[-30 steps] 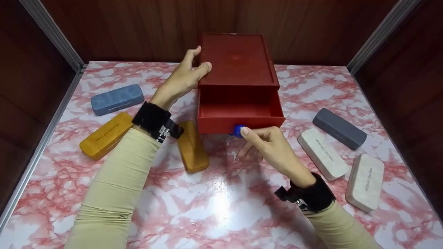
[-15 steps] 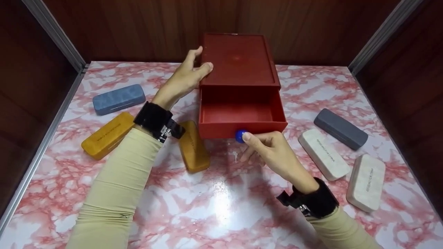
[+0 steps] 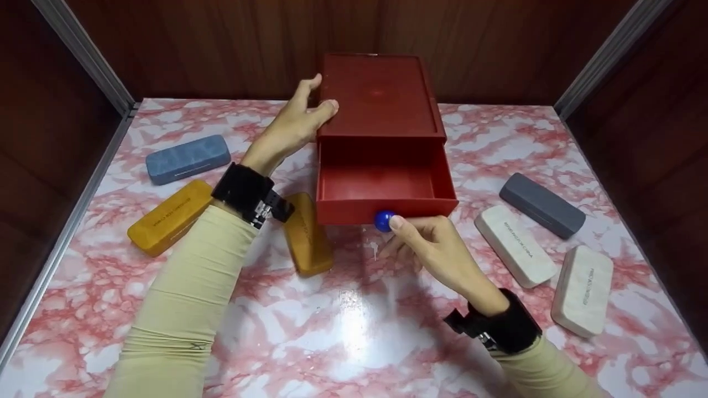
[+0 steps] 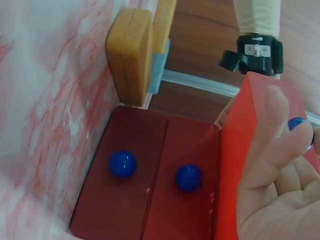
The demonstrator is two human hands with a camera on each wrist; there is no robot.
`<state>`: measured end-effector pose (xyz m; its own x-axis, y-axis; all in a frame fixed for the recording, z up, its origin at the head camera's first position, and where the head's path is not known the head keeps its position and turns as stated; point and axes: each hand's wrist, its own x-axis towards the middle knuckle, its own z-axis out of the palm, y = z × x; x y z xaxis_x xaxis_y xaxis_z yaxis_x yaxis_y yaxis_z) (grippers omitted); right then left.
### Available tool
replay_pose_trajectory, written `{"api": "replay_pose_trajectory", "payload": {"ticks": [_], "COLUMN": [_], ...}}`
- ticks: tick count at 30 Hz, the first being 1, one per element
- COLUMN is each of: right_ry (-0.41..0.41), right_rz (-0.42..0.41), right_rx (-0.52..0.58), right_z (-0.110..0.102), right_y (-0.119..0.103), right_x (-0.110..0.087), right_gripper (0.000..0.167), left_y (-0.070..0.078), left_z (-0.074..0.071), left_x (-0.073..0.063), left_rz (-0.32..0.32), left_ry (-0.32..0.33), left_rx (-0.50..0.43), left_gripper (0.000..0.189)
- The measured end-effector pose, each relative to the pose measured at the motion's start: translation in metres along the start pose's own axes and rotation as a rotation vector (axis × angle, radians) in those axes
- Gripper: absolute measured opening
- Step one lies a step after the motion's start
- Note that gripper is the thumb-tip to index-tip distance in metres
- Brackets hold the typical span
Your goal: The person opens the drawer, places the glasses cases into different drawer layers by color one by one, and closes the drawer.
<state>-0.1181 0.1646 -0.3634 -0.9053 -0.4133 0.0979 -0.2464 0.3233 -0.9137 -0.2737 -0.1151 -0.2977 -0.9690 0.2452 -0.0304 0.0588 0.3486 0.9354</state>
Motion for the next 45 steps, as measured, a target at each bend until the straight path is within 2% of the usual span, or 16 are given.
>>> {"api": "replay_pose_trajectory", "payload": {"ticks": [5, 9, 14, 17, 20, 23, 27, 35, 41, 45], "right_ry": [-0.107, -0.166, -0.100, -0.028, 0.028, 0.078, 0.129, 0.124, 0.094, 0.056], "right_rz": [0.001, -0.005, 0.024, 0.038, 0.019, -0.015, -0.019, 0.040, 0.125, 0.169], "right_rx": [-0.059, -0.187, -0.340, -0.405, -0.482, -0.585, -0.713, -0.845, -0.896, -0.913], "right_z": [-0.017, -0.040, -0.073, -0.092, -0.108, -0.121, -0.130, -0.143, -0.151, -0.153], "right_y": [0.008, 0.024, 0.040, 0.044, 0.047, 0.051, 0.061, 0.083, 0.100, 0.108], "right_x": [-0.008, -0.014, -0.023, -0.027, -0.029, -0.033, -0.040, -0.056, -0.069, -0.075], "right_gripper": [0.035, 0.029, 0.027, 0.032, 0.040, 0.044, 0.055, 0.069, 0.077, 0.079], "left_y": [0.000, 0.000, 0.001, 0.002, 0.004, 0.005, 0.003, -0.001, 0.000, -0.001], "left_z": [-0.002, -0.003, -0.003, -0.002, -0.001, 0.000, 0.001, 0.002, 0.001, 0.001], "left_x": [0.001, 0.001, 0.001, 0.000, 0.000, 0.001, 0.000, 0.000, 0.000, 0.000], "left_rz": [-0.009, -0.006, 0.002, 0.008, 0.013, 0.009, 0.003, 0.019, 0.007, 0.007], "left_ry": [-0.007, -0.003, 0.003, 0.002, 0.000, -0.002, -0.010, -0.005, -0.006, -0.004], "left_rx": [-0.007, 0.011, 0.022, 0.030, 0.020, 0.000, -0.036, -0.052, -0.074, -0.049], "left_gripper": [0.080, 0.080, 0.079, 0.079, 0.079, 0.079, 0.080, 0.080, 0.080, 0.080]}}
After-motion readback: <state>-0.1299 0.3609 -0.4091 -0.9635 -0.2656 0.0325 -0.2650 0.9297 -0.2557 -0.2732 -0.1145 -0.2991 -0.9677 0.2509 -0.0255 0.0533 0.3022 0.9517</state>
